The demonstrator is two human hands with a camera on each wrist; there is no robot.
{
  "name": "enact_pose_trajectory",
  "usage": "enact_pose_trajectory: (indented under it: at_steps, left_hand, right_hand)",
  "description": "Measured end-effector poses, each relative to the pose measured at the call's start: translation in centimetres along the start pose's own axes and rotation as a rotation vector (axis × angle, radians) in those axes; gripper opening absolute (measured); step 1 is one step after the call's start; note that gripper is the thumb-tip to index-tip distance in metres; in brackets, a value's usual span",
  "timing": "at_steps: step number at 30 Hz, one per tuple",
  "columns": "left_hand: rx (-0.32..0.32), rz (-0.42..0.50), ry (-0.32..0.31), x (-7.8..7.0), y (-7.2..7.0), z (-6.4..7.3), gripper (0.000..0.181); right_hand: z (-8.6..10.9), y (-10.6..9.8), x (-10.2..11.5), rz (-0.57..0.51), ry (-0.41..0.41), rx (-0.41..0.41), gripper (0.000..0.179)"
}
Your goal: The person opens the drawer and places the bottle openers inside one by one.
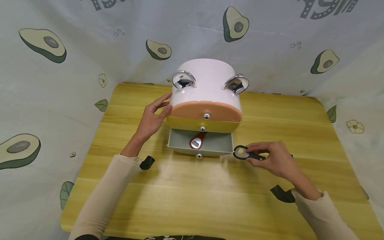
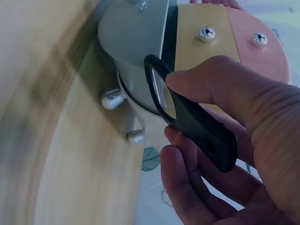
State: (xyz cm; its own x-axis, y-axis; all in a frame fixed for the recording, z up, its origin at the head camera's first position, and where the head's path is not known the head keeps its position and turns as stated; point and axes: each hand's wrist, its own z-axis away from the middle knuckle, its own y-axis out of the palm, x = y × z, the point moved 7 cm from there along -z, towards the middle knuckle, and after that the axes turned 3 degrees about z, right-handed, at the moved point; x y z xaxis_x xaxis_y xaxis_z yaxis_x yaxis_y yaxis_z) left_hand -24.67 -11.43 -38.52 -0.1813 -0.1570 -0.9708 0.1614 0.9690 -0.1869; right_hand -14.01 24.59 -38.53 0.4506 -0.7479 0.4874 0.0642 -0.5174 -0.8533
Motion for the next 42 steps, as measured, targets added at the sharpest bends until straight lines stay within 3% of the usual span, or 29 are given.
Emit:
enact_pose_trajectory:
  at_steps: [10,15,21,25,30,37,42]
  left_hand:
    - [0.007,-0.010,0.002,-0.3,0.3,-0.3,0.048]
    - [0.008,-0.002,0.002,-0.2,0.2,-0.2,0.048]
    - [0.003,-0.005,0.002,-0.1,0.2,-0.1,0.048]
    - [-0.002,-0.013,0.001,0.0,0.1,0.0,0.048]
    - [-0.012,-0.020,-0.002,0.1,0.1,0.1,0.047]
    - [-0.019,-0.014,0.005,0.1,0.2,0.2,0.047]
    - [-0.022,-0.020,0.008,0.1,0.2,0.2,0.047]
  right_hand:
    - [0.0,-1.6,0.2,0.022,-0.007,0.016,0.026]
    - [-1.1,-1.8,1.2,0.010,-0.013,0.009,0.026]
    - [-3.7,0.7,2.4,-0.094,0.009,0.025,0.020]
    - [-5.3,3.2,3.3,-0.166,-0.022,0.030,0.019]
    - [-6.6,5.4,4.2,-0.163,-0.053,0.050,0.019]
    - [-7.0,6.6,4.2,-0.110,-0.064,0.099,0.017]
    - [-6.9,6.0,3.8,-0.095,-0.064,0.063,0.016]
